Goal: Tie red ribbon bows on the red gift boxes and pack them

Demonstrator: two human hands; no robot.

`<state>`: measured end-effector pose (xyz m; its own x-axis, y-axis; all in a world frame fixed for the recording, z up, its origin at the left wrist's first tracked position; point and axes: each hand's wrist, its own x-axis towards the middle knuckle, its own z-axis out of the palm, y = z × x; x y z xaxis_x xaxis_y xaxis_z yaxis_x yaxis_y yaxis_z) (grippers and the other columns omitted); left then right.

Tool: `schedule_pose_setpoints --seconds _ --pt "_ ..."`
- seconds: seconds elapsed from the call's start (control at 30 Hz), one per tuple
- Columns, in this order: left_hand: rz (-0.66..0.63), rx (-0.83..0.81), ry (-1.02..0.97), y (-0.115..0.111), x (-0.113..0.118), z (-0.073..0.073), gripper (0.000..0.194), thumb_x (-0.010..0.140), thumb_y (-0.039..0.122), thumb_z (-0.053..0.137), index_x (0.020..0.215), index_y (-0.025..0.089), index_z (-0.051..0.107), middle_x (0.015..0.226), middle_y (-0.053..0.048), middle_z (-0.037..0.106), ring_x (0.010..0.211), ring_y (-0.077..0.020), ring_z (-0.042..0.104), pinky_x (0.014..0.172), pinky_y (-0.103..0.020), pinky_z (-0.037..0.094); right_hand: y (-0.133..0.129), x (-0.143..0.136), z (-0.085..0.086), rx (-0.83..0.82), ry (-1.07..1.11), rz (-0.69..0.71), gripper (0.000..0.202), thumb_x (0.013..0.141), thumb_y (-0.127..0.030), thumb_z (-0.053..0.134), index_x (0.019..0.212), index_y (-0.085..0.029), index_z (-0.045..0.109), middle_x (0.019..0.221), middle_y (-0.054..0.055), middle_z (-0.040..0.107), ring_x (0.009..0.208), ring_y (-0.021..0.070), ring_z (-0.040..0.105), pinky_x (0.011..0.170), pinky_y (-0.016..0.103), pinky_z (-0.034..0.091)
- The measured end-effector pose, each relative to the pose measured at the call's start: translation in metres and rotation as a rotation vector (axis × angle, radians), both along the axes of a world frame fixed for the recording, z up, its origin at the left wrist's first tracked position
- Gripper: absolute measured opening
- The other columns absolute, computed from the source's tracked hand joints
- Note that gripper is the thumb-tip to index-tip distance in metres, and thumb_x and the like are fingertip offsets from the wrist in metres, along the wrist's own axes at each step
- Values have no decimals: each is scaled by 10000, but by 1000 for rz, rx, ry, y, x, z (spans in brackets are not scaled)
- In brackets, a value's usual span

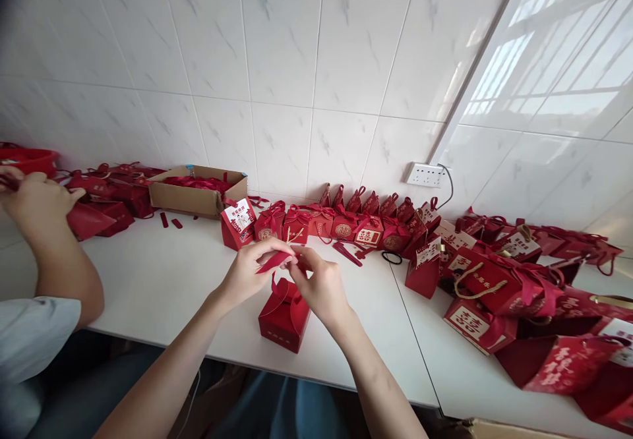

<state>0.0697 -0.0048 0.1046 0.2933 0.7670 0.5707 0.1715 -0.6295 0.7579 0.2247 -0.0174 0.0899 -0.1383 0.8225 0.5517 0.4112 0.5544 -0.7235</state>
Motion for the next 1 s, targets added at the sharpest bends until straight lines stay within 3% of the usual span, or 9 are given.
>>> schedule_pose_setpoints --seconds 0.1,0.27,0.33,0.47,0.6,0.77,1.0 --pt "5 -54 -120 0 0 -3 132 826 305 589 810 192 654 777 -37 685 717 -158 644 676 -269 519 0 0 0 -64 177 70 258 819 -357 559 972 -193 686 863 47 740 808 207 702 707 310 560" --pt "35 -109 -324 -1 8 -9 169 812 328 618 813 167 668 851 -74 722 847 -191 672 826 -342 529 6 -5 -3 -141 523 -153 277 776 -415 626 814 -157 718 809 69 741 701 192 683 651 320 563" --pt "92 -163 -449 0 11 -17 170 792 329 641 808 162 673 870 -78 728 875 -199 676 860 -369 525 8 -6 -5 -168 673 -198 300 728 -380 686 915 -145 697 861 83 742 717 186 685 690 339 568" --pt "203 -292 -697 1 10 -37 186 740 337 683 749 152 671 842 -71 726 856 -199 678 828 -368 543 6 -2 -15 -181 906 -238 572 697 -313 727 1213 -148 542 904 82 739 765 190 700 750 376 567" --pt "323 -426 -830 0 -4 -58 190 685 316 717 684 141 643 793 -60 708 852 -203 674 783 -351 550 -7 14 -34 -213 950 -329 631 705 -305 714 1270 -162 470 925 86 733 829 223 703 718 368 565" --pt "438 -604 -842 0 -37 -84 229 602 300 765 664 119 639 809 -91 714 706 -153 658 730 -312 538 -34 49 -63 -298 921 -457 568 657 -318 753 1162 -169 540 906 82 736 833 226 702 711 340 558" --pt "525 -675 -577 -4 -68 -117 306 577 370 754 691 112 638 741 -96 703 631 -163 642 682 -330 542 -68 84 -94 -459 862 -544 469 590 -332 804 984 -177 604 844 67 743 725 184 688 671 293 545"
